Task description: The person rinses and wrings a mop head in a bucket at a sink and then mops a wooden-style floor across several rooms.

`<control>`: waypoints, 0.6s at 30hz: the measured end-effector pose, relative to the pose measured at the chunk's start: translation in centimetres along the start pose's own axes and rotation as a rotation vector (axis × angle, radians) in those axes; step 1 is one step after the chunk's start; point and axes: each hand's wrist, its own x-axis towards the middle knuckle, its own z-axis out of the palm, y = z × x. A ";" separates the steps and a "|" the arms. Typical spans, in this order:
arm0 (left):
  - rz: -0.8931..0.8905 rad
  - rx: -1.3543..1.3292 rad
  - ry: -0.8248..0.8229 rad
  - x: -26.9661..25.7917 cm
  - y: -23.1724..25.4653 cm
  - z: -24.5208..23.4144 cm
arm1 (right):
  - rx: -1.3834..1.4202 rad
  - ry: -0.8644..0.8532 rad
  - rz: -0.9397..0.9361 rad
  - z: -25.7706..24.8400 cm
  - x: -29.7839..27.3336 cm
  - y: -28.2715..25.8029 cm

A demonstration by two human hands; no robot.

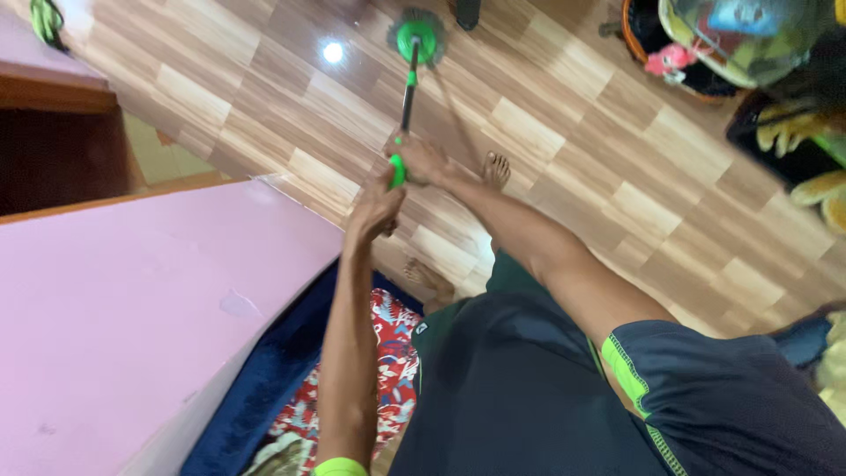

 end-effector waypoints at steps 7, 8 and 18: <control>-0.103 0.201 -0.045 -9.9 -6.3 -0.6 | -0.043 0.045 0.154 6.5 -11.2 -9.9; -0.095 0.215 -0.060 -10.4 -7.5 0.6 | 0.046 0.158 0.116 6.8 -13.1 -9.8; -0.043 -0.198 -0.048 -1.7 -5.1 8.9 | -0.068 0.010 0.228 4.4 -10.9 3.7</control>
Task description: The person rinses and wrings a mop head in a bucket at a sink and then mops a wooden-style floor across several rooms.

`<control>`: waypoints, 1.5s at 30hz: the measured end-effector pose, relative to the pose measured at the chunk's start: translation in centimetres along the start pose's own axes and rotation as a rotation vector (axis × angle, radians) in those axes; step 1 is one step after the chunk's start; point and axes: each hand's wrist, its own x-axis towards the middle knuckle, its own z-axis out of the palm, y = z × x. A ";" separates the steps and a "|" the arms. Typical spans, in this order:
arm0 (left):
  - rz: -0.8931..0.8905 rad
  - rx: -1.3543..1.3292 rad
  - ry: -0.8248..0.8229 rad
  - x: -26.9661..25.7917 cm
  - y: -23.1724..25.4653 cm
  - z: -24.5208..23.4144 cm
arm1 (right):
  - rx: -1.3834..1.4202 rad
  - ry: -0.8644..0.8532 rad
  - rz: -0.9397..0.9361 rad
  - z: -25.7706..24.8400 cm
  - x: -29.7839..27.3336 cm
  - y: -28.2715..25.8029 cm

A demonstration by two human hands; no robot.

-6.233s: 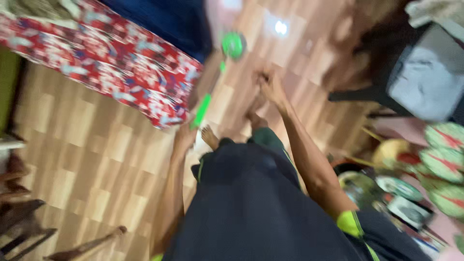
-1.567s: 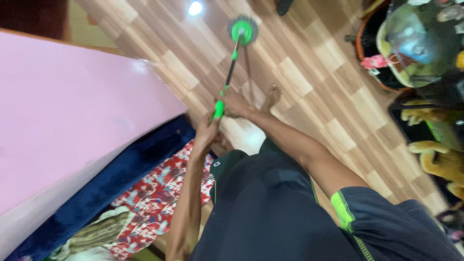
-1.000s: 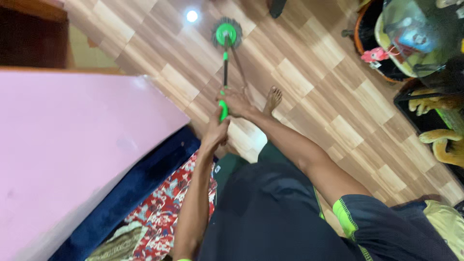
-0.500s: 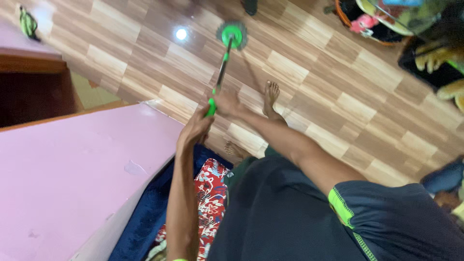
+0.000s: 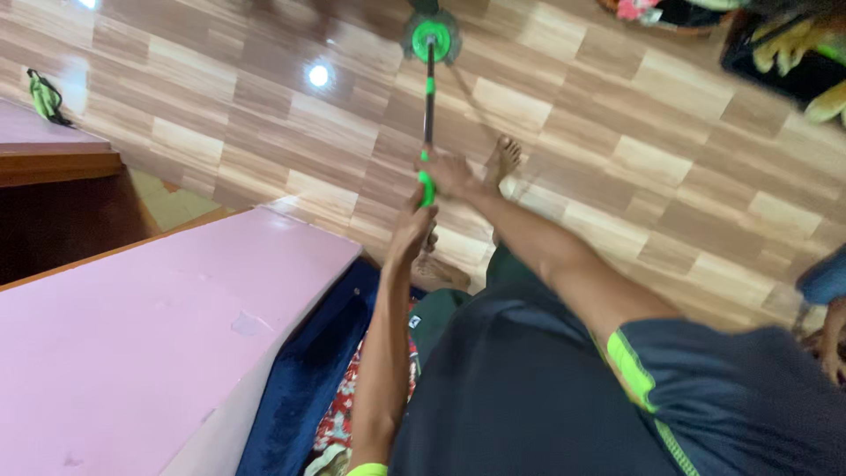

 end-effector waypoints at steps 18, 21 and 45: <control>0.021 0.132 -0.055 0.1 -2.0 0.8 | 0.103 -0.102 0.170 0.9 -2.6 -0.7; 0.042 0.224 -0.028 2.2 -2.8 2.3 | 0.066 -0.024 0.130 -0.6 -2.9 1.1; 0.525 0.397 0.258 26.7 9.4 14.1 | 1.819 0.359 0.565 -11.9 0.5 12.7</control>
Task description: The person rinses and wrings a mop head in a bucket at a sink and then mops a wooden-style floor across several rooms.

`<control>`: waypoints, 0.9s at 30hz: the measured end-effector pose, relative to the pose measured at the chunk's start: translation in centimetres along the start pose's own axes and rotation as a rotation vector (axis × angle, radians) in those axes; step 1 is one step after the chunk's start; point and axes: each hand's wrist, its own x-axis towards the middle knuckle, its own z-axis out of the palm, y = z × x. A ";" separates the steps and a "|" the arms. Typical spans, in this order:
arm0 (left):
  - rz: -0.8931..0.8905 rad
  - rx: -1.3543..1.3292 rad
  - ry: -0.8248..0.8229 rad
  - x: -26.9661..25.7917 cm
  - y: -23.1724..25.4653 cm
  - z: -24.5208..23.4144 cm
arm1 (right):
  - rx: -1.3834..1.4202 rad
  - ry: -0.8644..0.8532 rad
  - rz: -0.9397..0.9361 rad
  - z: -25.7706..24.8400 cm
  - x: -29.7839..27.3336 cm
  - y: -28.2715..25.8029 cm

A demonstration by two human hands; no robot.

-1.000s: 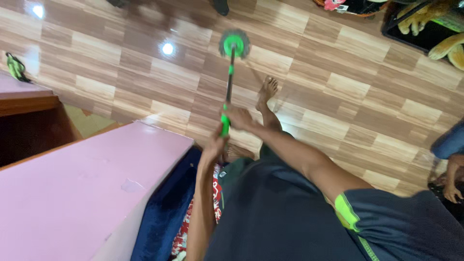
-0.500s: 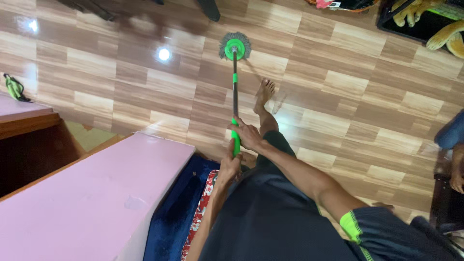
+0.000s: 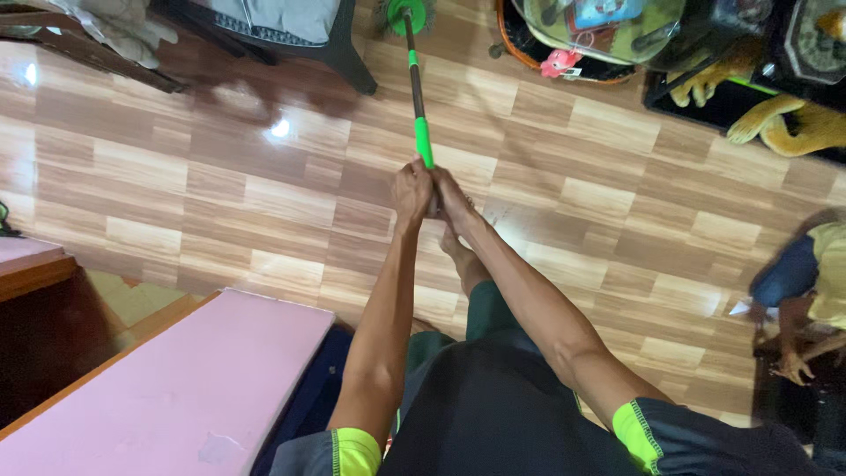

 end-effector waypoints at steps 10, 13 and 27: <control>-0.016 0.123 -0.143 -7.7 0.8 -7.6 | 0.242 0.337 0.103 6.7 -11.8 2.5; 0.193 0.262 -0.145 -10.3 -2.4 -9.1 | 0.486 0.324 0.137 9.2 -18.5 5.5; -0.244 -0.108 -0.219 -10.2 -1.8 -10.1 | 0.538 0.177 0.206 -3.9 5.1 -5.7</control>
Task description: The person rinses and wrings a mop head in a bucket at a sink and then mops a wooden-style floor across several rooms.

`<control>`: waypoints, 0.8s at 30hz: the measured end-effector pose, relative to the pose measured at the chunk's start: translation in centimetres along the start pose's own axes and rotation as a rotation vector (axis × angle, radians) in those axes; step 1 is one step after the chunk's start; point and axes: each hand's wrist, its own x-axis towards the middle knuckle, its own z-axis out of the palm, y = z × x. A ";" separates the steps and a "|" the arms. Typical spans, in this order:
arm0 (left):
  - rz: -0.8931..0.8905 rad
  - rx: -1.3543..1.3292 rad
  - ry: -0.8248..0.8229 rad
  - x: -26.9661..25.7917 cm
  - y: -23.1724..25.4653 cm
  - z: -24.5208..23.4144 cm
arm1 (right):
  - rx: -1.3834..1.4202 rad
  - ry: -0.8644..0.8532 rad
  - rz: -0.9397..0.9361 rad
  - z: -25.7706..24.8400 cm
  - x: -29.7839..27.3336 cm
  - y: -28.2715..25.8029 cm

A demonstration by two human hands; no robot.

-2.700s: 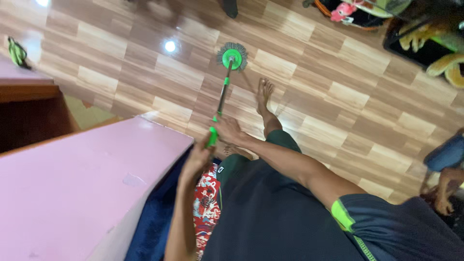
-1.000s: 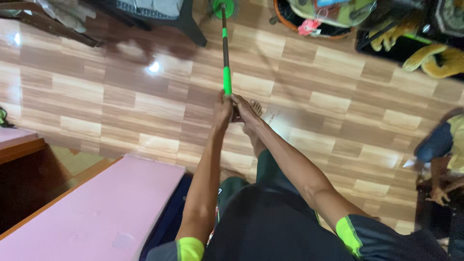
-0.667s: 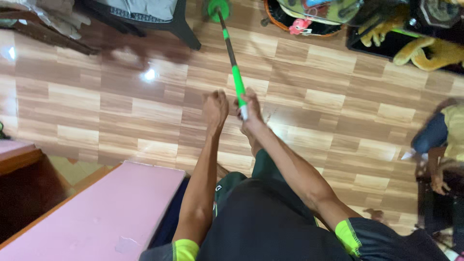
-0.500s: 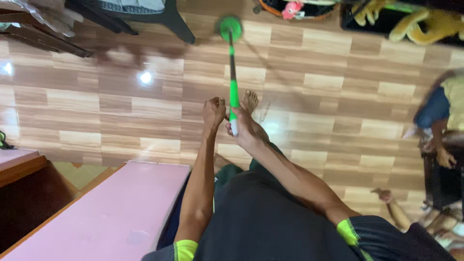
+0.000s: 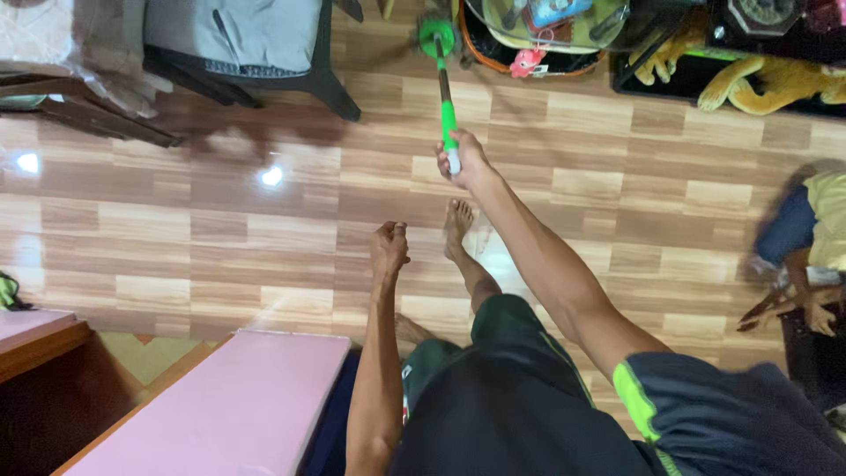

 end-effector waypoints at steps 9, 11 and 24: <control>0.041 0.138 -0.107 1.3 4.3 2.9 | -0.111 0.020 -0.053 -2.6 -1.4 6.0; 0.053 0.068 -0.149 0.9 4.0 2.7 | -0.124 0.127 -0.196 -3.8 -6.7 10.3; -0.011 0.028 -0.165 4.1 4.4 4.9 | -0.097 0.063 -0.048 -3.1 2.0 2.8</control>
